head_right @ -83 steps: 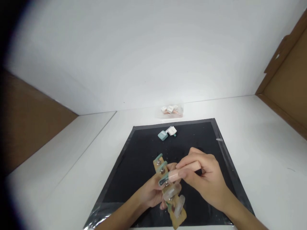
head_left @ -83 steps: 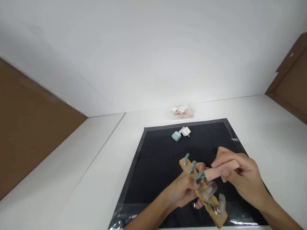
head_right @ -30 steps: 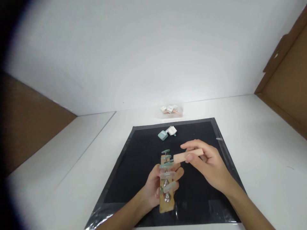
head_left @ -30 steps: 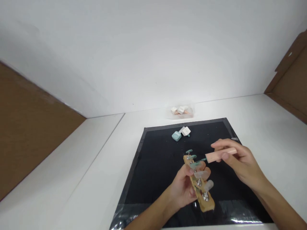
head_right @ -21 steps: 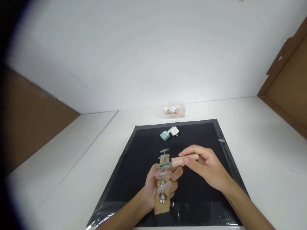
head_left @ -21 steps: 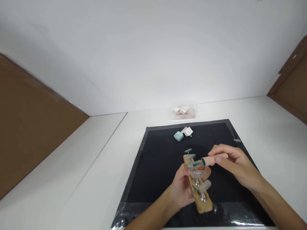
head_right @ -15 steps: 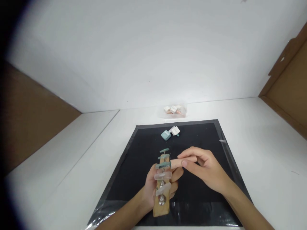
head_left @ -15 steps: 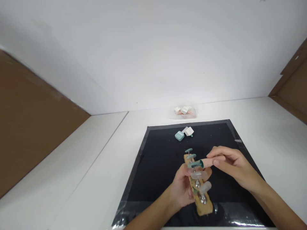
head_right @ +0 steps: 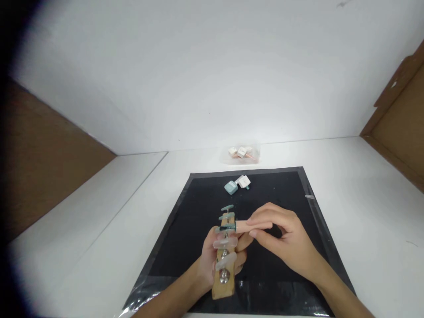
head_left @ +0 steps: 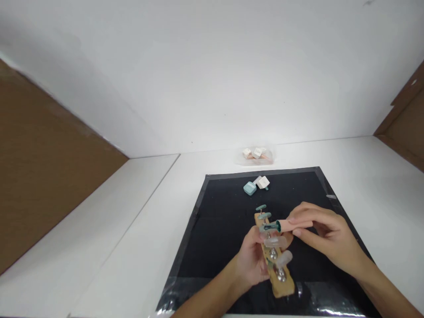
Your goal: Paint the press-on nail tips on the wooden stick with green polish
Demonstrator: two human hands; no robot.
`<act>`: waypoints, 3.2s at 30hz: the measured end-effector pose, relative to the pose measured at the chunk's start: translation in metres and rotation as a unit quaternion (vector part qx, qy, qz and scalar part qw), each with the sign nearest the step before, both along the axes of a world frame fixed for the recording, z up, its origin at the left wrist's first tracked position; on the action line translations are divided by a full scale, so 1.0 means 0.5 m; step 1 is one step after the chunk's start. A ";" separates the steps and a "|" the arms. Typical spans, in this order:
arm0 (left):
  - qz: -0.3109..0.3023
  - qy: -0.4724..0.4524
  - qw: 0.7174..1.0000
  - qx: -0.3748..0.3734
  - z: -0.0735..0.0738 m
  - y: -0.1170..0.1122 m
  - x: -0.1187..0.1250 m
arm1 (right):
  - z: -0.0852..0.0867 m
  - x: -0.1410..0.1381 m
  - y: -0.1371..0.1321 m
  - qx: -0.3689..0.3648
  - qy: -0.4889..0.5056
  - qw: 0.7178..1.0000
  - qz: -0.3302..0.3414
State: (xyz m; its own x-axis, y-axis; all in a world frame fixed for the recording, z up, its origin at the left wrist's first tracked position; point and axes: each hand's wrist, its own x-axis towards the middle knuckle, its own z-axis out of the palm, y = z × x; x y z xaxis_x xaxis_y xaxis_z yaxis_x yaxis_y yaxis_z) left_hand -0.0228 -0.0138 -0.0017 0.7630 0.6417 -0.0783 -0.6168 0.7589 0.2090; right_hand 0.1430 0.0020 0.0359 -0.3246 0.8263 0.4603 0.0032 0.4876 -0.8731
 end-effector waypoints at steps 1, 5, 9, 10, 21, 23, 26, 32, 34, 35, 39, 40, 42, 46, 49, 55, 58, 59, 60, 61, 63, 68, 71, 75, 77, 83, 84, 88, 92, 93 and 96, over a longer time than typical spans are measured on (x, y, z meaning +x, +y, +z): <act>0.000 -0.003 1.000 0.001 -0.002 0.000 0.000 | 0.001 0.000 -0.001 0.014 -0.005 1.000 0.000; 0.002 0.011 1.000 -0.002 -0.008 0.000 -0.002 | 0.008 -0.003 -0.005 0.064 -0.016 0.998 -0.008; 0.000 0.016 1.000 0.000 -0.010 0.001 -0.004 | 0.013 -0.006 -0.006 0.102 -0.037 0.994 -0.029; -0.004 0.009 1.000 0.004 -0.010 0.002 -0.004 | 0.014 -0.006 -0.006 0.110 -0.042 0.993 -0.031; 0.018 0.011 0.999 0.050 0.007 0.003 0.002 | 0.014 0.000 -0.009 0.118 -0.037 0.987 -0.104; 0.060 0.040 0.992 0.104 0.011 0.003 0.005 | 0.012 0.012 -0.011 0.082 -0.008 0.988 -0.134; 0.129 0.118 0.961 0.214 0.015 0.002 0.003 | 0.006 0.031 -0.016 0.051 0.015 0.984 -0.170; 0.287 0.334 0.815 0.377 0.037 0.000 -0.006 | 0.011 0.038 -0.026 0.117 -0.023 0.975 -0.189; 0.323 0.370 0.782 0.383 0.043 0.001 -0.005 | 0.021 0.034 -0.026 0.164 -0.032 0.974 -0.153; 0.335 0.377 0.774 0.382 0.044 0.002 -0.004 | 0.027 0.031 -0.026 0.182 -0.038 0.973 -0.136; 0.360 0.380 0.764 0.378 0.041 0.004 0.001 | 0.049 0.021 -0.025 0.213 -0.073 0.970 -0.095; 0.366 0.377 0.762 0.377 0.039 0.005 0.002 | 0.052 0.020 -0.025 0.214 -0.079 0.970 -0.089; 0.373 0.369 0.763 0.377 0.037 0.005 0.003 | 0.054 0.018 -0.026 0.212 -0.087 0.970 -0.078; 0.381 0.358 0.759 0.389 0.030 0.006 0.005 | 0.052 0.020 -0.029 0.215 -0.092 0.970 -0.068; 0.393 0.379 0.747 0.379 0.020 0.006 0.005 | 0.054 0.020 -0.028 0.224 -0.085 0.967 -0.082; 0.383 0.397 0.730 0.403 0.011 0.009 0.002 | 0.053 0.020 -0.027 0.249 -0.113 0.957 -0.091; 0.394 0.385 0.719 0.423 0.015 0.015 0.006 | 0.049 0.022 -0.029 0.255 -0.114 0.955 -0.102; 0.399 0.382 0.712 0.434 0.015 0.017 0.008 | 0.048 0.022 -0.029 0.260 -0.112 0.953 -0.105; 0.402 0.380 0.704 0.447 0.014 0.019 0.010 | 0.047 0.022 -0.029 0.267 -0.110 0.951 -0.107; 0.407 0.379 0.694 0.457 0.012 0.020 0.011 | 0.046 0.021 -0.028 0.274 -0.109 0.949 -0.108; 0.414 0.390 0.673 0.472 0.008 0.022 0.012 | 0.045 0.020 -0.028 0.287 -0.116 0.945 -0.108; 0.404 0.435 0.635 0.494 -0.002 0.020 0.005 | 0.044 0.023 -0.026 0.295 -0.136 0.938 -0.118; 0.411 0.430 0.628 0.502 -0.008 0.020 0.004 | 0.046 0.024 -0.024 0.290 -0.119 0.943 -0.111; 0.434 0.430 0.602 0.515 -0.011 0.020 0.006 | 0.047 0.021 -0.024 0.277 -0.126 0.947 -0.100; 0.437 0.428 0.597 0.519 -0.012 0.017 0.005 | 0.047 0.019 -0.025 0.270 -0.123 0.949 -0.105; 0.430 0.415 0.601 0.530 -0.020 0.011 -0.002 | 0.048 0.015 -0.027 0.244 -0.093 0.960 -0.102; 0.430 0.416 0.597 0.534 -0.020 0.011 -0.002 | 0.048 0.014 -0.027 0.244 -0.100 0.959 -0.101; 0.451 0.425 0.563 0.546 -0.014 0.014 0.000 | 0.050 0.014 -0.027 0.254 -0.120 0.953 -0.112; 0.472 0.417 0.558 0.539 -0.013 0.016 0.002 | 0.053 0.012 -0.028 0.262 -0.098 0.954 -0.112; 0.473 0.414 0.557 0.543 -0.012 0.016 0.002 | 0.054 0.011 -0.028 0.261 -0.097 0.955 -0.108; 0.473 0.412 0.542 0.559 -0.008 0.018 0.002 | 0.053 0.010 -0.029 0.254 -0.110 0.956 -0.098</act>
